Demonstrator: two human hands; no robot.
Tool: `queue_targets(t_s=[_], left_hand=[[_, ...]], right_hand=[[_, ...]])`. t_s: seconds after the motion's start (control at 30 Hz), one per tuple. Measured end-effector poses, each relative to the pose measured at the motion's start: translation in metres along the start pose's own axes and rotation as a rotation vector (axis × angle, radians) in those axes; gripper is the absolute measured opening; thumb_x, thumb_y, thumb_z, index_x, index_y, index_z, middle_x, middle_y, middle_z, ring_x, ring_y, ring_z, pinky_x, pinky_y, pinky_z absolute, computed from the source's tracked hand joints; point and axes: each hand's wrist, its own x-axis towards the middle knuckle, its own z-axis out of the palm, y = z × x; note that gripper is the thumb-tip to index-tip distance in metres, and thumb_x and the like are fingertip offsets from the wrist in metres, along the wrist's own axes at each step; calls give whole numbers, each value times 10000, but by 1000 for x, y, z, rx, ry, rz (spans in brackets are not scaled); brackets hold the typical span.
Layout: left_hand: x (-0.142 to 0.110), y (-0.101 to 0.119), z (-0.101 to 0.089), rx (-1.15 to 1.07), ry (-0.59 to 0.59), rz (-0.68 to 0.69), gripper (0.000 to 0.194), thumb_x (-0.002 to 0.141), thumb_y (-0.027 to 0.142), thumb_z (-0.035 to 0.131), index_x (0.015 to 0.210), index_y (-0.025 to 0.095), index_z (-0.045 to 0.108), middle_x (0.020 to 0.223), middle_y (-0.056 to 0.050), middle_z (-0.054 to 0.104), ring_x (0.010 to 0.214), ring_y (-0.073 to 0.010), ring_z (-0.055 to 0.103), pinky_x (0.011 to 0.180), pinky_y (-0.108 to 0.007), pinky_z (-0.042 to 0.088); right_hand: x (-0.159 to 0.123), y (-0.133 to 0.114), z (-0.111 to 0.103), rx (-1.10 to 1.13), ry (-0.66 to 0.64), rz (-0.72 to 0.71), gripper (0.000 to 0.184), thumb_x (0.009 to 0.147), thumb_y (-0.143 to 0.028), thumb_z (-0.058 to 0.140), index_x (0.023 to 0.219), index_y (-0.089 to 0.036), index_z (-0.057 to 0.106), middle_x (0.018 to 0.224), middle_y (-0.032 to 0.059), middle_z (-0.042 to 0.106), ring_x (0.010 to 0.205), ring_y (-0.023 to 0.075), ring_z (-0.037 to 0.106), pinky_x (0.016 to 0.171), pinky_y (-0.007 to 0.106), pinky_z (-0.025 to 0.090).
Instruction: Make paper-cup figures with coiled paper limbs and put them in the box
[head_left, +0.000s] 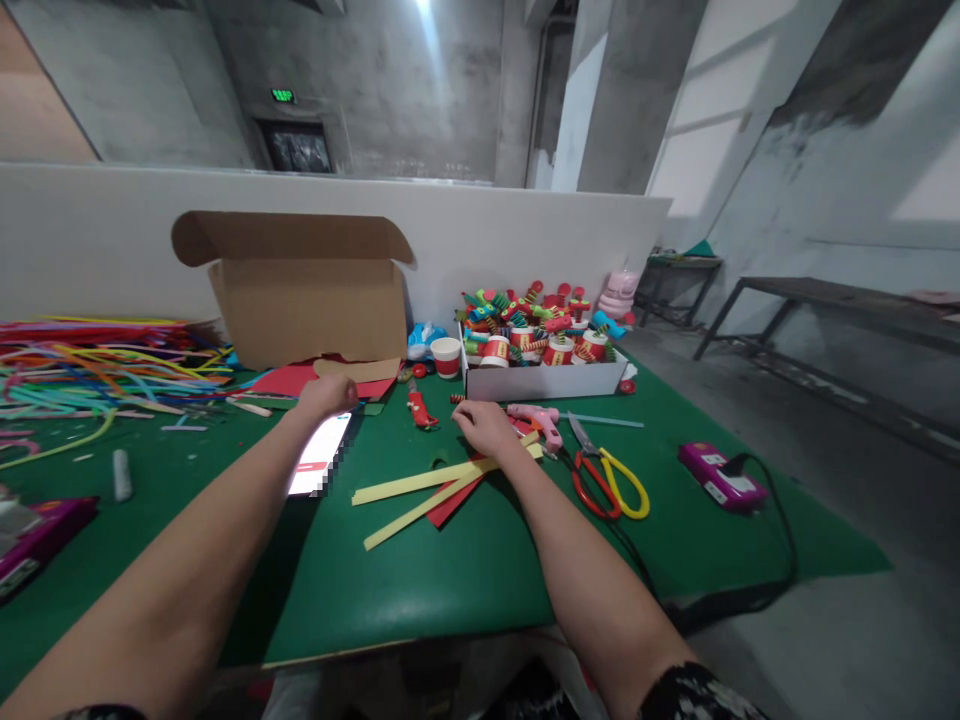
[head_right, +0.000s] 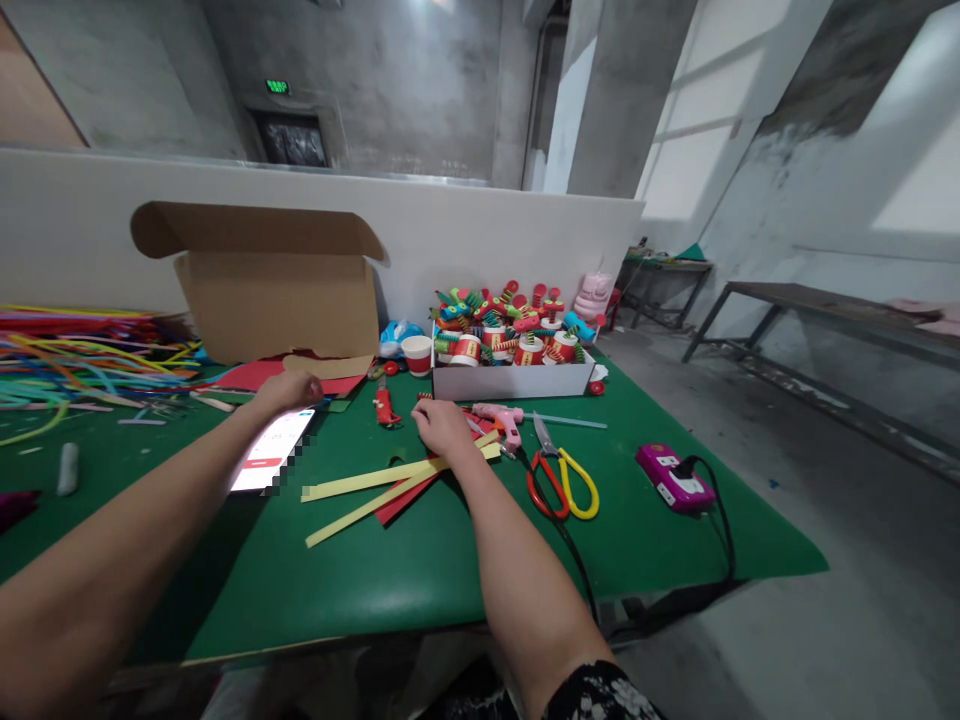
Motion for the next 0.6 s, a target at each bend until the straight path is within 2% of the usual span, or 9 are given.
queue_targets(t_s=[0.13,0.33,0.43,0.6], left_hand=[[2,0,1,-2,-11,-2,285,783,415,591,933,191,683,1067,-140,704,998,-293,636,838,-352,486],[4,-2,3,-12,-17,-23,228,752,267,589,927,161,691,1085,-161,696,1002,-305,633,829,-366,490],[3,-4,2,-16,-11,-30,219,759,249,569,913,172,704,1103,-155,694,1012,-312,635,818,-357,493],[0,-7,1,-45,-17,-9,264,777,376,593,924,188,704,1053,-116,715,972,-273,652,801,-315,498]], right_hand=[[0,0,0,-6,0,9,208,918,-205,506,915,-189,714,905,58,745,848,178,658,712,236,390],[0,0,-1,1,-6,7,218,922,-202,500,928,-177,717,930,68,745,867,179,660,731,238,397],[1,0,0,5,-2,3,215,919,-202,505,931,-181,718,939,67,745,876,182,661,740,240,405],[0,0,0,-1,-3,0,211,918,-199,509,926,-182,719,937,66,747,876,180,665,744,237,410]])
